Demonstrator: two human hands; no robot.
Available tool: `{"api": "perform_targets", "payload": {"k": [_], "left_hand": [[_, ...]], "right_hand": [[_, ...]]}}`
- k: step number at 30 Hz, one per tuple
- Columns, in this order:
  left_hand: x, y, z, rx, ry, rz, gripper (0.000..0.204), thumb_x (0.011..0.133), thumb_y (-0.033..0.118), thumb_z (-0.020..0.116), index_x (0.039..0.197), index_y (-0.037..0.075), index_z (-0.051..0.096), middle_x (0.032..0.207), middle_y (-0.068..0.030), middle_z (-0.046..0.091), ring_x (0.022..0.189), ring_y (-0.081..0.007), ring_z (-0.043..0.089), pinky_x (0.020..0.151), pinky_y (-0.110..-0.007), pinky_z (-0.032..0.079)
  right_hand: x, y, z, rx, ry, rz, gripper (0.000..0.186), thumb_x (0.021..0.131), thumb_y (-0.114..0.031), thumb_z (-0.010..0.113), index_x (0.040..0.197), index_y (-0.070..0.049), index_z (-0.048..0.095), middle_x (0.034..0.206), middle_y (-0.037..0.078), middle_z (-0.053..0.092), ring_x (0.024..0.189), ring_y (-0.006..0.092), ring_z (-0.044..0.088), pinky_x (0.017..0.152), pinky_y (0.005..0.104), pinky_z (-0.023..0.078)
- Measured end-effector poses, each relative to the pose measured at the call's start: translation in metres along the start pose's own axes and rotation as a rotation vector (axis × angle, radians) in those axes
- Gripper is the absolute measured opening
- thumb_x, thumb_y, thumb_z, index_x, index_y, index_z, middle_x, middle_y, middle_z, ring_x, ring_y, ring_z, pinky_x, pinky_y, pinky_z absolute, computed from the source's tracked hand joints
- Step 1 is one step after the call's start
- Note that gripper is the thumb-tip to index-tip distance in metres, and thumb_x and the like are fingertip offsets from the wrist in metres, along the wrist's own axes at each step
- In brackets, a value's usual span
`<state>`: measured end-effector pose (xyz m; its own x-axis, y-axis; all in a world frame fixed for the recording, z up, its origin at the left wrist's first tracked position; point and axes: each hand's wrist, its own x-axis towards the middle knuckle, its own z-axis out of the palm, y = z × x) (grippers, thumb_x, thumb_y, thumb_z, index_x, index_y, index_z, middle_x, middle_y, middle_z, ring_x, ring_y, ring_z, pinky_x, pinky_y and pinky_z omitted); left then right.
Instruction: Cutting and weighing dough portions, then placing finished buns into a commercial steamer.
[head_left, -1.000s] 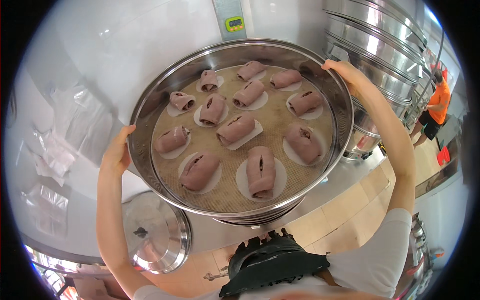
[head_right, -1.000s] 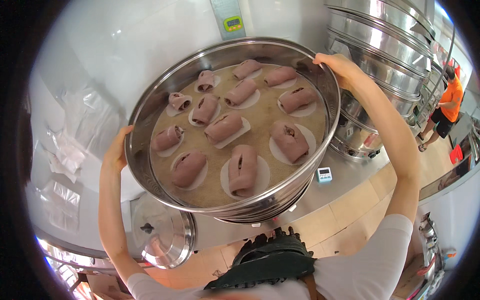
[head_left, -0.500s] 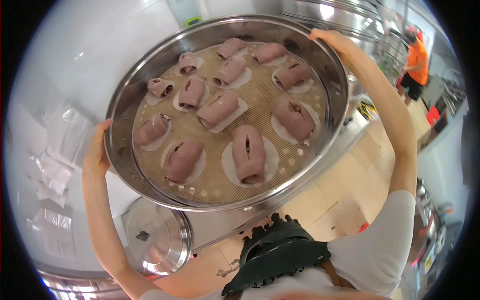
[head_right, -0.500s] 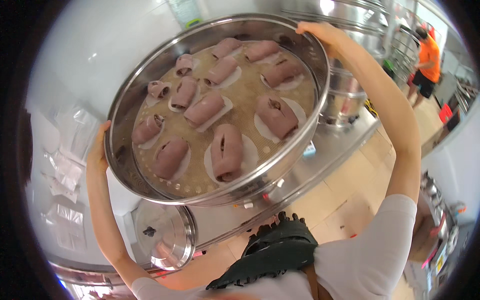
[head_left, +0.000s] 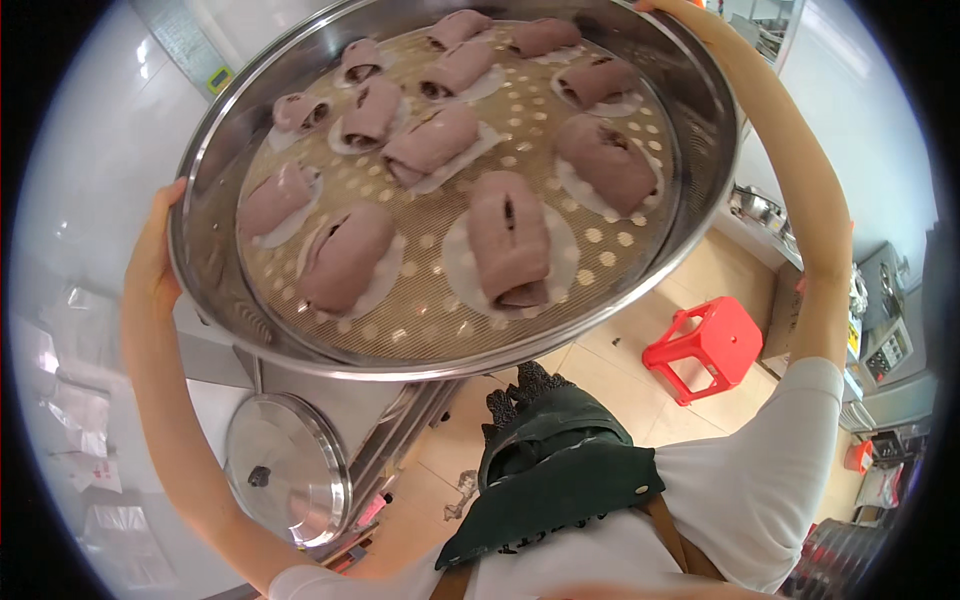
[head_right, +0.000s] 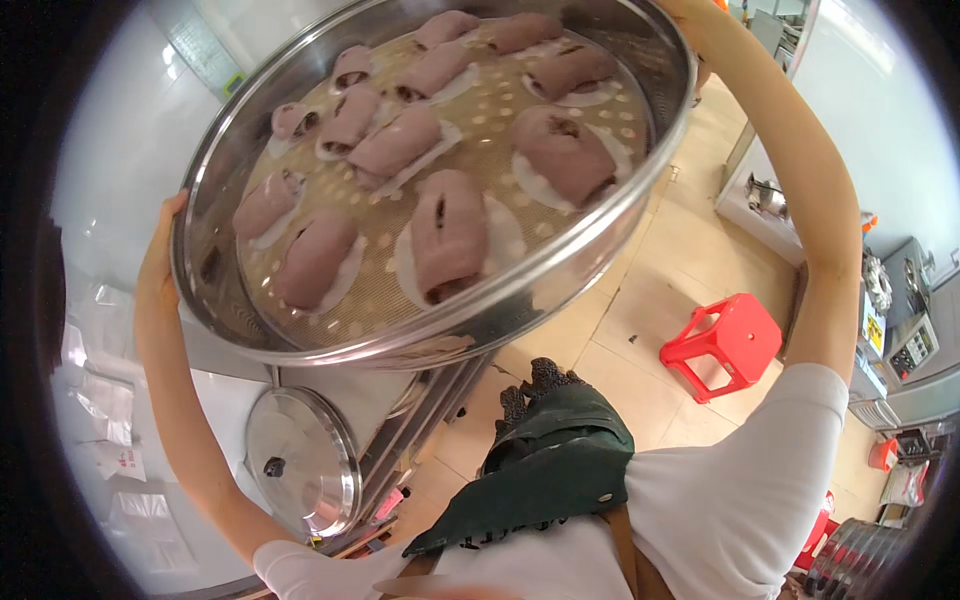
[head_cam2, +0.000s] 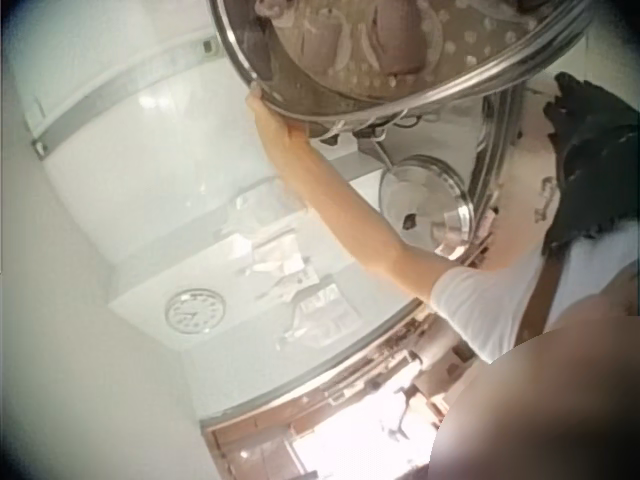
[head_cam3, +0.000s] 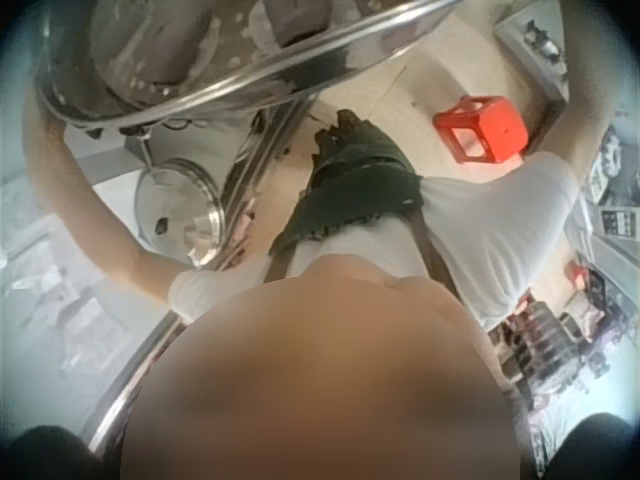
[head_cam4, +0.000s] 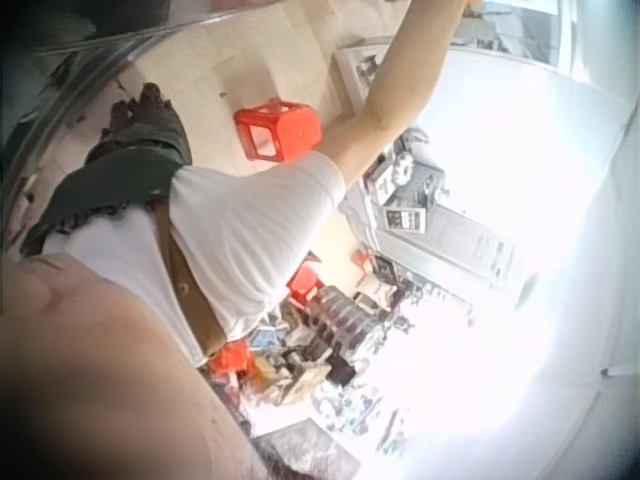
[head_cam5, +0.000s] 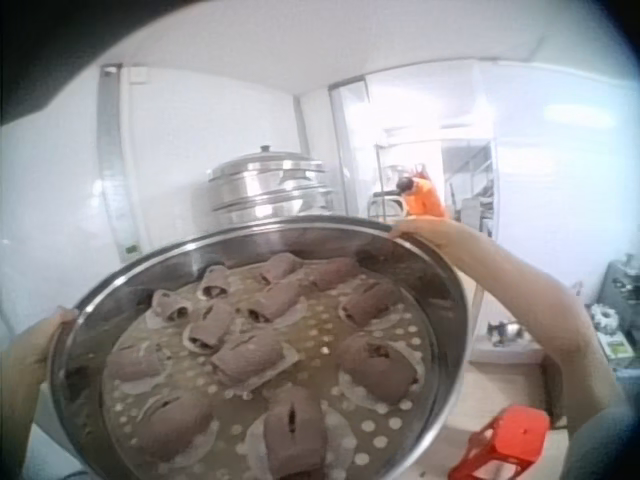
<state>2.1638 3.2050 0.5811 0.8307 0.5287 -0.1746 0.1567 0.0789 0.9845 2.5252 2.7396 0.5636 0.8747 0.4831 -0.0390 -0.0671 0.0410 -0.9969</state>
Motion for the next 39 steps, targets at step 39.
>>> {"api": "perform_targets", "payload": {"k": [39], "left_hand": [[0.197,-0.081,-0.033,-0.124,-0.575,-0.322,0.092,0.072,-0.006,0.06,0.15,0.007,0.013,0.134,-0.0139,0.045,0.112,-0.0252,0.051,0.092,-0.035,0.044]], "right_hand": [[-0.141,0.053,0.146,-0.223,0.951,0.016,0.047,0.07,0.005,0.053,0.117,0.003,0.056,0.102,0.01,0.063,0.094,0.0167,0.06,0.086,0.0284,0.046]]}}
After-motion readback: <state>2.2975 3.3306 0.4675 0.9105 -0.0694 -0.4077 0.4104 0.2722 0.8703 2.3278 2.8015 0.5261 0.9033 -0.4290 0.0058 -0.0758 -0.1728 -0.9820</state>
